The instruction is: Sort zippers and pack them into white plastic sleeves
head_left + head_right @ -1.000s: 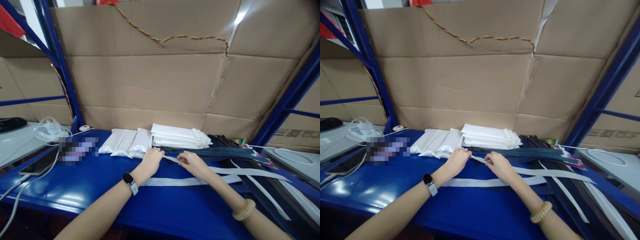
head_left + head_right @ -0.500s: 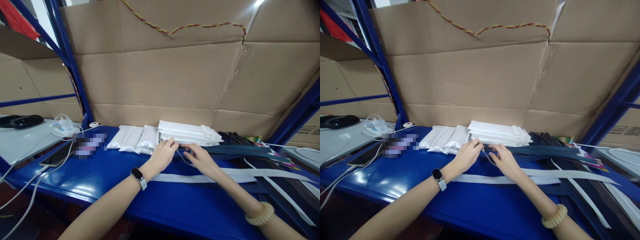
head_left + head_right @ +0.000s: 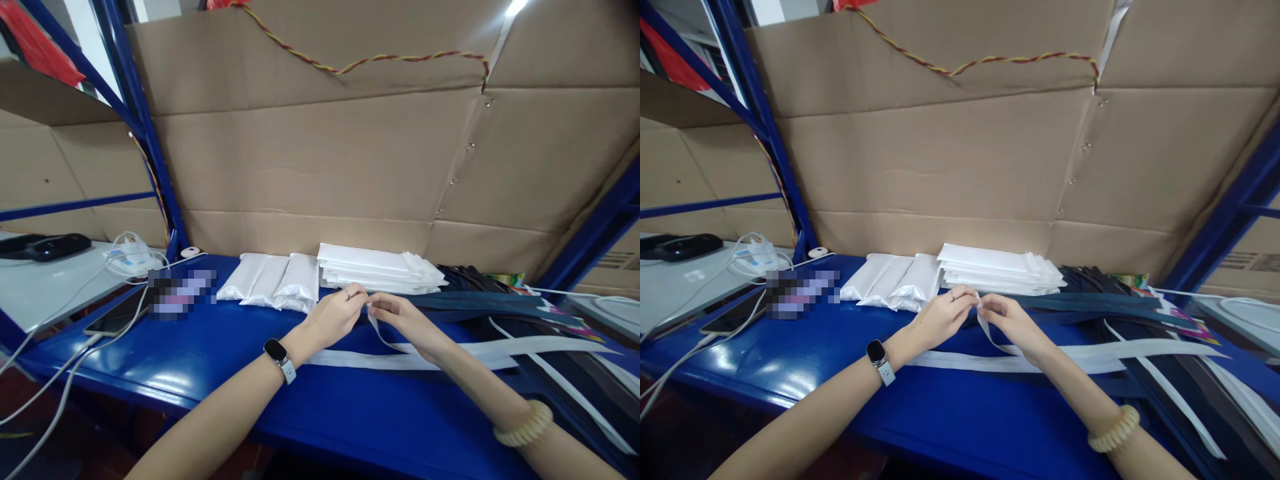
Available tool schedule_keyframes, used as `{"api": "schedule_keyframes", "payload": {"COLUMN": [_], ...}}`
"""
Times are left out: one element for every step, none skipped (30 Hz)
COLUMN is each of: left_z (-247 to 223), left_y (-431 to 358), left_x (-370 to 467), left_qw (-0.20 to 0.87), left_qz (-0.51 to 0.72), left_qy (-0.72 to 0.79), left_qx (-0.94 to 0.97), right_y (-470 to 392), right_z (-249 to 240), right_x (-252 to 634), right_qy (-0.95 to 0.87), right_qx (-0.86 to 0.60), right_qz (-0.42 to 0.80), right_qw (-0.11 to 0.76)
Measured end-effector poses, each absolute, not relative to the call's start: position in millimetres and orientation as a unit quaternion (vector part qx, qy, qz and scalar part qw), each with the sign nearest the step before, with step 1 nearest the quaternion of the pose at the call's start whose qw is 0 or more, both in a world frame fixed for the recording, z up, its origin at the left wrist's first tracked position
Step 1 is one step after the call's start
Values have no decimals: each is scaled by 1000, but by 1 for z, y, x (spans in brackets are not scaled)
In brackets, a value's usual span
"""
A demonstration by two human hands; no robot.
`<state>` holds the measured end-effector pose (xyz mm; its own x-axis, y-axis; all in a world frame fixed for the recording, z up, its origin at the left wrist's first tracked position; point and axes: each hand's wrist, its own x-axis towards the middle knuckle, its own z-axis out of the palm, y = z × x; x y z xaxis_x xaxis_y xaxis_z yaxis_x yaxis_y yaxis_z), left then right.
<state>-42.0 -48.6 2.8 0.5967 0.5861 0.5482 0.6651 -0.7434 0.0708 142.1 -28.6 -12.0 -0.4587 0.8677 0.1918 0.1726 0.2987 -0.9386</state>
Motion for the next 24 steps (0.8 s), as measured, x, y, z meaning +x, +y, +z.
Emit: {"api": "schedule_keyframes", "payload": {"left_z": [5, 10, 15, 22, 29, 36, 42, 46, 48, 48, 45, 40, 33, 25, 17, 8, 0, -8, -14, -19, -23, -25, -26, -25], "left_y": [-49, -49, -49, -50, -51, -52, -54, -56, -60, -64, -69, -76, -83, -90, -98, -106, -112, -118, -122, -124, -125, -124, -121, -118], "left_x": [-42, -43, -46, -53, -64, -80, -100, -125, -154, -186, -218, -251, -281, -308, -330, -348, -361, -369, -375, -377, -379, -379, -379, -379], "left_qw": [79, 93, 112, 132, 152, 166, 173, 181, 196, 208, 218, 219, 212, 205, 204, 208, 211, 216, 221, 226, 230, 231, 229, 224], "left_qz": [-282, -286, -295, -309, -326, -352, -364, -362, -346, -315, -283, -250, -221, -210, -208, -208, -207, -207, -210, -215, -221, -228, -232, -233], "left_qy": [-350, -350, -355, -369, -390, -424, -465, -510, -551, -591, -633, -672, -701, -715, -728, -742, -750, -755, -760, -762, -762, -761, -760, -759], "left_qx": [-890, -887, -880, -867, -847, -818, -788, -759, -733, -712, -687, -662, -644, -635, -621, -603, -592, -583, -574, -568, -564, -561, -562, -564], "right_y": [-27, -25, -23, -21, -20, -18, -18, -17, -17, -18, -18, -18, -18, -18, -17, -17, -16, -15, -14, -14, -14, -14, -14, -15], "right_z": [-13, -13, -14, -15, -16, -17, -18, -18, -18, -18, -18, -17, -17, -17, -18, -18, -20, -21, -22, -24, -25, -25, -25, -25], "right_x": [143, 144, 146, 147, 149, 150, 151, 152, 152, 152, 152, 152, 152, 152, 152, 153, 153, 153, 153, 152, 152, 152, 152, 151], "right_qy": [-715, -714, -712, -709, -705, -700, -697, -694, -692, -691, -692, -693, -693, -693, -694, -694, -694, -695, -696, -696, -697, -697, -698, -698], "right_qx": [-369, -374, -381, -389, -398, -407, -413, -418, -421, -424, -425, -425, -426, -427, -428, -429, -430, -430, -430, -429, -428, -428, -428, -428], "right_qz": [454, 441, 429, 420, 414, 410, 409, 408, 406, 405, 402, 400, 398, 397, 397, 396, 394, 393, 392, 393, 393, 394, 395, 395], "right_qw": [383, 394, 405, 411, 416, 419, 420, 422, 423, 423, 423, 423, 423, 423, 422, 422, 422, 421, 421, 420, 420, 419, 418, 416]}}
